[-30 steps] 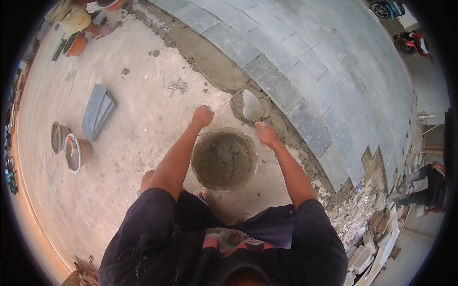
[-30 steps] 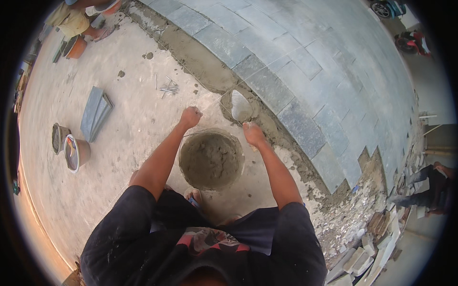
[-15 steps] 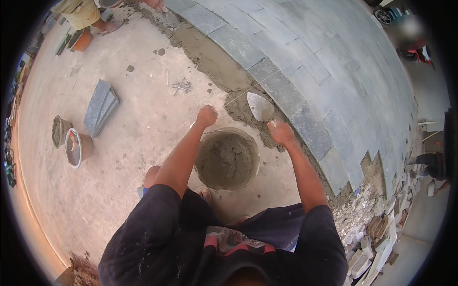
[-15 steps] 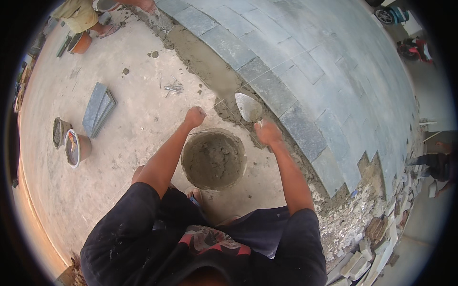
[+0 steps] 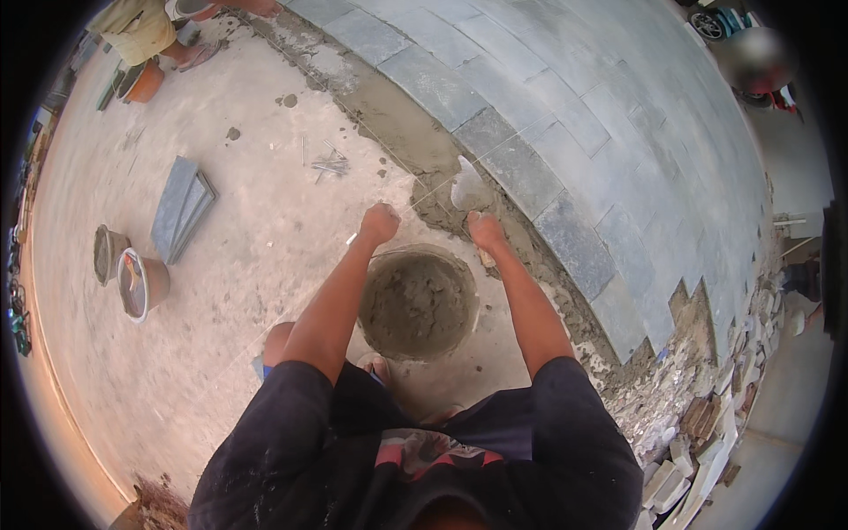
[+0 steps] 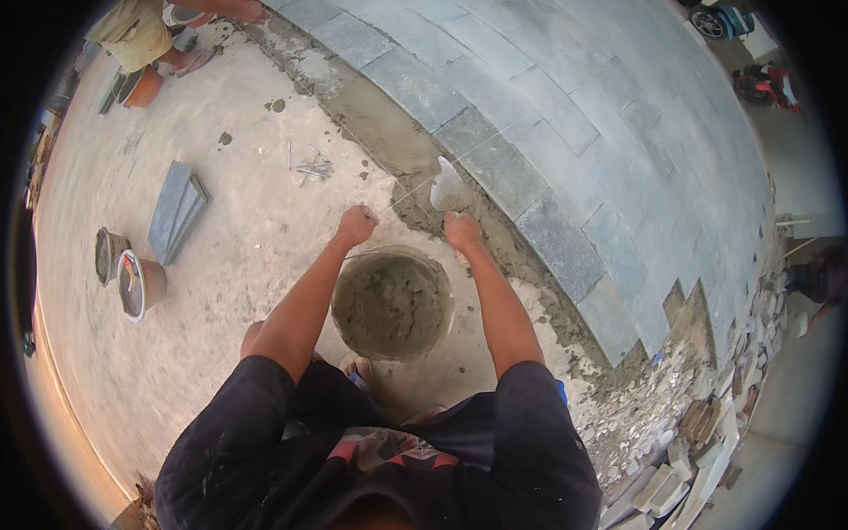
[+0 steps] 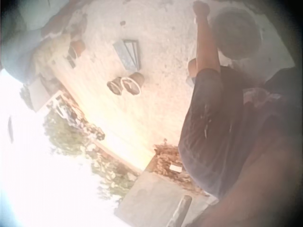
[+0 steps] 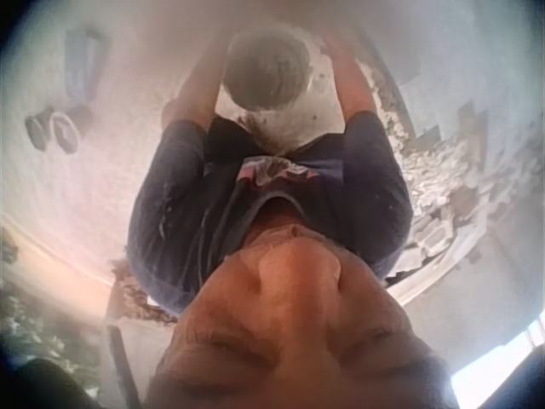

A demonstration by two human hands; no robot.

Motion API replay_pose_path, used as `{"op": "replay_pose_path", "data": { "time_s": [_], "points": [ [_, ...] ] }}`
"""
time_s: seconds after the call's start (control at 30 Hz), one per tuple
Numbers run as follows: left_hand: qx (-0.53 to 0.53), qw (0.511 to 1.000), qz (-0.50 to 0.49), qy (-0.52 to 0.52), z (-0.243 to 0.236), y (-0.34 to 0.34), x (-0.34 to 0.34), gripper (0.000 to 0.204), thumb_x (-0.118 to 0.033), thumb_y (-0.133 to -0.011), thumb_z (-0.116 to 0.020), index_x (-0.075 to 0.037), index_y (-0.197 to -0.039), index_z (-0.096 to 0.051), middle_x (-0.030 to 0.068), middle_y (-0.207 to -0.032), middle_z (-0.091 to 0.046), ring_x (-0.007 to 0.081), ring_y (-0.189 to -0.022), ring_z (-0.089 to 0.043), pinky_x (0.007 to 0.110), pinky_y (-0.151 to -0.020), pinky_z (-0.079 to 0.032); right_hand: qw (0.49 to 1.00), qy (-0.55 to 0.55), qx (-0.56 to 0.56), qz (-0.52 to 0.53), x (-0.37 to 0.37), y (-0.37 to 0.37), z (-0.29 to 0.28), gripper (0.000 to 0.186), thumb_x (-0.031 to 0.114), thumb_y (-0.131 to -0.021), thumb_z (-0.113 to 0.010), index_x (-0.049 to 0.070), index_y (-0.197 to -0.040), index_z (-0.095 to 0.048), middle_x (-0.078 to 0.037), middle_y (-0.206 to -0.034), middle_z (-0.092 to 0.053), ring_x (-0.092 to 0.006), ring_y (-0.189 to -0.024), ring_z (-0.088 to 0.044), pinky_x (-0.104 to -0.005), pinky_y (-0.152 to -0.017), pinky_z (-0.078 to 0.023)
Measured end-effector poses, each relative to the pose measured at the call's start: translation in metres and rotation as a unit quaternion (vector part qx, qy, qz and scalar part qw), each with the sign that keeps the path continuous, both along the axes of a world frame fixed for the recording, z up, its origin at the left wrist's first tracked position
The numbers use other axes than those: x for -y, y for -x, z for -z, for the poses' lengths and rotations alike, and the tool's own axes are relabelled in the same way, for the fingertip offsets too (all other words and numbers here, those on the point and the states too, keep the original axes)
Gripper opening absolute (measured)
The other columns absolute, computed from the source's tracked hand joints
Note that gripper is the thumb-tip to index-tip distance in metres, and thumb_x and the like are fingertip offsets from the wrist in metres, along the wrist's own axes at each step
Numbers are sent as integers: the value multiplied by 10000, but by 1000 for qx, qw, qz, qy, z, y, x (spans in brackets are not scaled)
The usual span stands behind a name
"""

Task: The person scoops cement mortar from a bucket with a trowel and spreads it onto a concrete floor along the edge of laid stone tiles. They pick up the bucket and move it to a different section of the floor.

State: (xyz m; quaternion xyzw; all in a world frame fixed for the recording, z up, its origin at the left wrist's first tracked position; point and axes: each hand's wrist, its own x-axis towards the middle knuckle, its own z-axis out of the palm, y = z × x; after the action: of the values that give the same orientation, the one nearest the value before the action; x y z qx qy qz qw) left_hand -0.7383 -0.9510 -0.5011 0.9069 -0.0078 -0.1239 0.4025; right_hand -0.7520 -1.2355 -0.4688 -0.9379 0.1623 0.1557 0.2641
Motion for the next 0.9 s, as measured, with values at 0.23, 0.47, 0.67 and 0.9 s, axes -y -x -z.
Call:
{"op": "replay_pose_path", "data": {
  "time_s": [0.23, 0.47, 0.67, 0.9],
  "points": [
    [-6, 999, -20, -41, -20, 19, 1, 303, -302, -826, -696, -7, -893, -708, 229, -984, -695, 398, -973, -656, 439, -890, -518, 993, -19, -115, -20, 2, -1, -58, 549, 388, -926, -391, -70, -877, -689, -237, -769, -689, -381, -921, -666, -477, -884, -473],
    [-87, 995, 16, -35, -73, 29, -13, 552, -486, -874, -608, 58, -902, -695, 294, -980, -673, 417, -1001, -638, 479, -879, -479, 990, 39, -138, -18, 84, 75, -36, 559, 406, -927, -404, -76, -995, -680, -292, -981, -679, -426, -1036, -636, -483, -940, -460],
    [-159, 985, 15, -72, -112, 52, -47, 799, -660, -898, -472, 107, -951, -690, 351, -1023, -647, 456, -1055, -612, 474, -940, -450, 988, 35, -139, -50, 86, 114, -46, 584, 432, -929, -407, -73, -1050, -676, -336, -1110, -629, -444, -1105, -604, -488, -966, -449],
    [-120, 990, -40, -65, -85, 109, -37, 838, -689, -912, -424, 105, -976, -683, 367, -1050, -631, 478, -1100, -584, 474, -959, -441, 989, -29, -145, -5, 103, 125, -82, 553, 438, -957, -433, -69, -946, -653, -261, -867, -667, -376, -740, -662, -483, -724, -517]
  ]
}}
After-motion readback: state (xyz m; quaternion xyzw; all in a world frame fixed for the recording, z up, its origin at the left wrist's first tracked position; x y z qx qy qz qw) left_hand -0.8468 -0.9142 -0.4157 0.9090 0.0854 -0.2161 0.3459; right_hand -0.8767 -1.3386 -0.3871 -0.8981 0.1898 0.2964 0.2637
